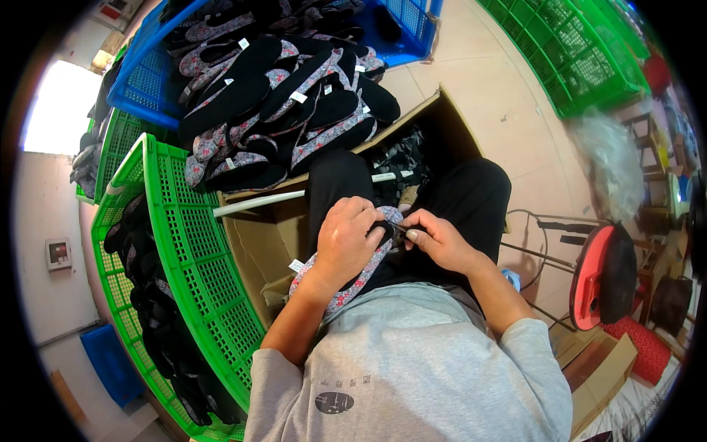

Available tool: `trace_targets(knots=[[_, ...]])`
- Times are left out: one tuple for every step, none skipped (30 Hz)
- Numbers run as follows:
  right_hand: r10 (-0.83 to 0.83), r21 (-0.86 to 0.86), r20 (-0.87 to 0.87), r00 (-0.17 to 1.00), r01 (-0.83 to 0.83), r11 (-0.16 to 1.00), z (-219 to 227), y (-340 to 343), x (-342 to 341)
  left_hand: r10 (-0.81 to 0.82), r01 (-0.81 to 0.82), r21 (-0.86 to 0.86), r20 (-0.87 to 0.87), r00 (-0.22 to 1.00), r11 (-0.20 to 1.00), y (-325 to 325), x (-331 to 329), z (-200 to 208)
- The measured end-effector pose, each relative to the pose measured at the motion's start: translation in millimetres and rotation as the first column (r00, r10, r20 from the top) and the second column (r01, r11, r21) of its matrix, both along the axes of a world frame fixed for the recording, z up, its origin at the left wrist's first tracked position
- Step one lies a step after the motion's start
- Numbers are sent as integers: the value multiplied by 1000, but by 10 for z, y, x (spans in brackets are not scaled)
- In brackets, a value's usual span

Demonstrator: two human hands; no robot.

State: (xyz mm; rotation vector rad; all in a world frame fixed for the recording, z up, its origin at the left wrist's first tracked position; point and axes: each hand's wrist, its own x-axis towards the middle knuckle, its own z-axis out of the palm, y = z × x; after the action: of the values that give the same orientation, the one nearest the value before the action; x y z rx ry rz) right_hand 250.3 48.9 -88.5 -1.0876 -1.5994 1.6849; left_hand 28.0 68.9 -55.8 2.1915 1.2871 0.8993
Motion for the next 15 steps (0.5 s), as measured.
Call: trace_targets(knots=[[1, 3, 5, 1000, -1, 1000, 5, 4, -1, 0, 0, -2, 3, 1000, 1000, 1, 1, -4], [-4, 0, -2, 1000, 4, 1000, 3, 4, -2, 1, -1, -2, 0, 1000, 1000, 1, 0, -2], [-10, -3, -10, 1000, 10, 1000, -4, 0, -3, 1, -1, -2, -2, 1000, 1000, 2, -3, 0], [-15, -6, -18, 1000, 15, 1000, -17, -4, -5, 2, -2, -2, -6, 1000, 1000, 3, -6, 2], [-57, -51, -54, 997, 54, 997, -51, -14, -13, 1, -1, -2, -10, 1000, 1000, 3, -7, -1], [-101, -97, -88, 991, 92, 991, -99, -30, -27, -1, 1, -1, -15, 1000, 1000, 2, -8, -10], [-143, -142, -121, 982, 126, 982, -117, -33, -44, 0, 0, 3, -20, 1000, 1000, 9, -12, -8], [-228, -227, -157, 961, 190, 955, -122, -45, -50, 17, -18, -5, -46, 999, 1000, 10, -5, 6], [-313, -313, -185, 931, 246, 917, -118, -63, -57, 35, -36, -13, -73, 997, 999, 4, 9, 26], [-395, -393, -208, 895, 294, 871, -108, -67, -66, 54, -56, -15, -99, 994, 998, 9, 17, 52], [-416, -390, -196, 888, 319, 864, -116, -83, -97, 55, -62, -39, -169, 984, 997, -1, 4, 53], [-437, -386, -184, 881, 344, 856, -135, -109, -151, 54, -71, -64, -237, 970, 995, -21, -25, 28], [-457, -380, -175, 872, 369, 849, -133, -122, -205, 52, -81, -84, -305, 951, 993, -17, -56, 1], [-460, -425, -137, 877, 368, 827, -72, -128, -238, 27, -67, -107, -334, 942, 992, 12, -86, -18], [-445, -438, -140, 884, 348, 829, -89, -133, -260, 31, -74, -113, -348, 937, 991, 25, -108, -23]])
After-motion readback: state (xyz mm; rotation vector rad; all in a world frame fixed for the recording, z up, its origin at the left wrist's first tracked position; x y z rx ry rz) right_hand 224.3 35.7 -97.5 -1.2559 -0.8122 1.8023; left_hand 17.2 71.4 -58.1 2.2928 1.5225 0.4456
